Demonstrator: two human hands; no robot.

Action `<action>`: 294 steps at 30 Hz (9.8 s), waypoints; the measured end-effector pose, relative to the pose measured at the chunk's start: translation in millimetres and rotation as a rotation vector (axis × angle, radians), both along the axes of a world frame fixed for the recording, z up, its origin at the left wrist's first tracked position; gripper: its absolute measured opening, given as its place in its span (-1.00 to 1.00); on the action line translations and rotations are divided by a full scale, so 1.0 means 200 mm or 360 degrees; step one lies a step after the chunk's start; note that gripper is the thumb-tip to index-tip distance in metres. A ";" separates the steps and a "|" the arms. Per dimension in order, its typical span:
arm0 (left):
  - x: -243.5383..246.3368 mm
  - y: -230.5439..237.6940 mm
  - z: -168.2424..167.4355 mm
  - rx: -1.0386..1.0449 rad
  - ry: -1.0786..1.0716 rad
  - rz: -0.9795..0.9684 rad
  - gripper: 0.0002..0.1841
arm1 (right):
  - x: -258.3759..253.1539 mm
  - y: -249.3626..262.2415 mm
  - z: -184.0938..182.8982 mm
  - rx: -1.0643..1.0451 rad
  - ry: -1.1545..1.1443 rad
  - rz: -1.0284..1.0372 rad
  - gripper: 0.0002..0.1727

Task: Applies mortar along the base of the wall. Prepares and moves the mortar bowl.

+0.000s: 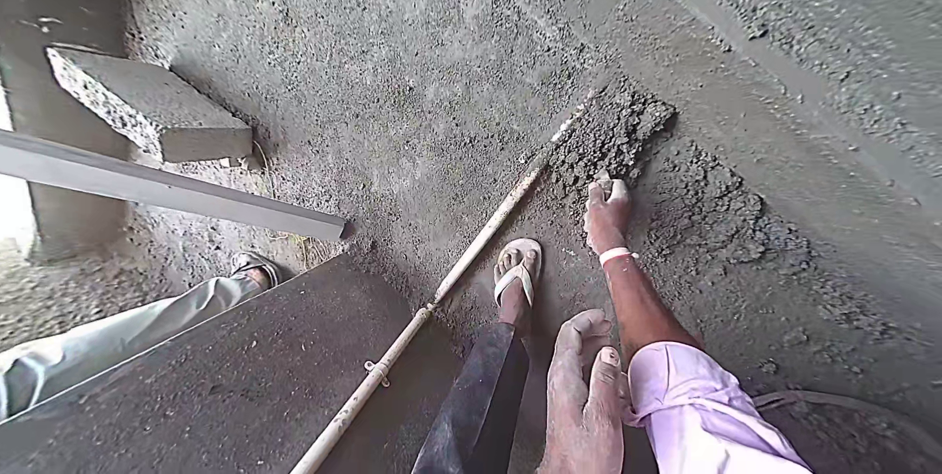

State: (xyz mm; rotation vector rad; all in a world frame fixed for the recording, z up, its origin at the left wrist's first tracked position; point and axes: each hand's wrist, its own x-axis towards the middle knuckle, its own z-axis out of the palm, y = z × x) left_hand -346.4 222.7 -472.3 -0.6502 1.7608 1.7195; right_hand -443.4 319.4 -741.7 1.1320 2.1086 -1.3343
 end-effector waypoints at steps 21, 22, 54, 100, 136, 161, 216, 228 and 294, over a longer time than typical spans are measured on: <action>0.54 0.16 -0.14 -0.0188 0.0073 -0.0759 -0.55 | 2.16 0.46 0.67 -0.0292 -0.0075 -0.1475 -0.66; 0.57 0.17 -0.13 -0.0207 0.0062 -0.0785 -0.55 | 2.26 0.51 0.73 -0.0353 -0.0086 -0.1634 -0.68; 0.02 0.03 0.00 0.0076 -0.0137 0.0175 -0.54 | -0.13 0.43 0.31 -0.0238 -0.0545 0.1296 -0.59; -0.05 0.04 0.00 0.0058 -0.0061 0.0083 -0.55 | -0.14 0.08 0.38 -0.0761 -0.0027 -0.0256 -0.62; 0.09 0.05 -0.08 -0.0113 0.0033 -0.0117 -0.57 | 0.12 0.24 0.18 -0.0365 -0.0224 -0.0327 -0.53; 0.24 0.03 -0.05 -0.0044 0.0054 -0.0160 -0.56 | 0.45 0.21 0.37 -0.0642 0.0108 -0.0800 -0.59; 0.26 0.09 -0.06 -0.0078 0.0031 -0.0245 -0.56 | 0.53 0.18 0.30 -0.0686 0.0043 -0.0452 -0.55; 0.31 0.13 -0.07 -0.0086 -0.0003 -0.0352 -0.57 | 1.19 0.96 0.33 -0.0277 -0.0117 -0.0761 -0.55; 0.76 0.43 -0.14 -0.0192 0.0085 -0.1134 -0.54 | 1.25 0.65 0.03 -0.0500 0.0174 -0.2427 -0.36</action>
